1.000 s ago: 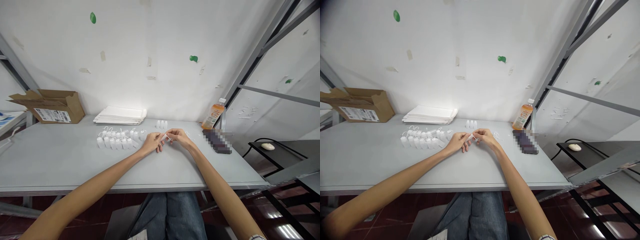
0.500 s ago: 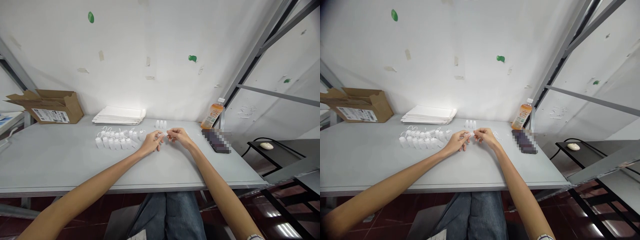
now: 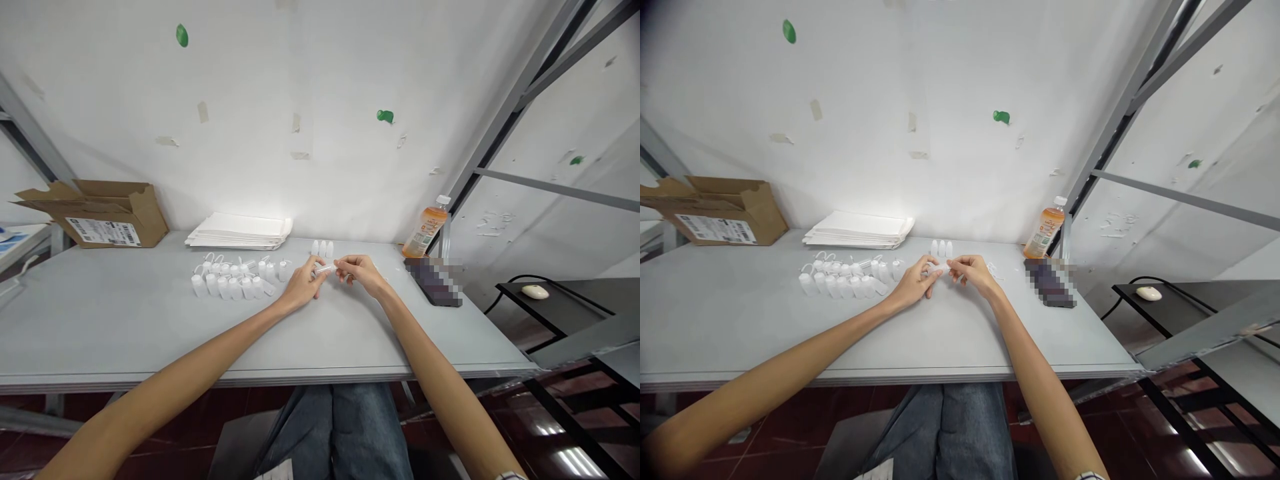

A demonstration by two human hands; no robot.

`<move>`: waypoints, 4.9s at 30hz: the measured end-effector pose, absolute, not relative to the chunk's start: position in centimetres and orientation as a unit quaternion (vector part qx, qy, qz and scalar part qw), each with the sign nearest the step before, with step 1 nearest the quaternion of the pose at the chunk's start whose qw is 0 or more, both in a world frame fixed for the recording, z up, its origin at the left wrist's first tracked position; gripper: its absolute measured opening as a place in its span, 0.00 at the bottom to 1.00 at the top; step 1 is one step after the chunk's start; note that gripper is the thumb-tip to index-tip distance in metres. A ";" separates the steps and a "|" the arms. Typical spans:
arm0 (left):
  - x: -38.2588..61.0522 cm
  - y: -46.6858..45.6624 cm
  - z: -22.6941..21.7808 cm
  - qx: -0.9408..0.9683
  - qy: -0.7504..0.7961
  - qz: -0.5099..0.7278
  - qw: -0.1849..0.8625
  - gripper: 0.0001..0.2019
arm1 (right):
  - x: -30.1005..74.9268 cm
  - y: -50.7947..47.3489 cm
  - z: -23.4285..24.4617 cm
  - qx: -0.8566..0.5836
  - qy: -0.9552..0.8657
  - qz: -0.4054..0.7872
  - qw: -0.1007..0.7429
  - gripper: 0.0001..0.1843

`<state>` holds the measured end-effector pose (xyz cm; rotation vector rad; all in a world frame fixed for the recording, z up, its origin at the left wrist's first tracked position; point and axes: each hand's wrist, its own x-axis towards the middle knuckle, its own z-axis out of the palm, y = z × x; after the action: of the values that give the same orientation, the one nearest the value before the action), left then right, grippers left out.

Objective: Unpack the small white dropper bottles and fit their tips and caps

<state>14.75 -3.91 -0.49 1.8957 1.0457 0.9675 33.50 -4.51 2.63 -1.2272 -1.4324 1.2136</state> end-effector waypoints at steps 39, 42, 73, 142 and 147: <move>15.1 -3.2 -1.0 0.665 0.399 0.389 0.497 0.23 | 33.7 -4.3 2.4 -0.480 -0.608 0.475 0.417 0.22; 15.2 -3.2 -1.0 0.651 0.387 0.394 0.521 0.23 | 34.0 -4.2 2.3 -0.470 -0.619 0.474 0.414 0.20; 15.4 -3.3 -0.7 0.608 0.379 0.393 0.576 0.21 | 37.1 -3.2 2.9 -0.473 -0.551 0.347 0.593 0.20; 15.4 -3.4 -0.8 0.645 0.393 0.365 0.544 0.23 | 39.1 0.3 -5.0 -0.677 -0.647 -0.187 0.296 0.22; 15.4 -3.2 -1.0 0.644 0.390 0.368 0.545 0.23 | 39.2 0.5 -5.1 -0.689 -0.634 -0.180 0.301 0.22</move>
<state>15.40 -3.22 -0.96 1.5283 0.9240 0.8734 39.17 0.47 -5.07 -1.8285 -1.6810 -0.4768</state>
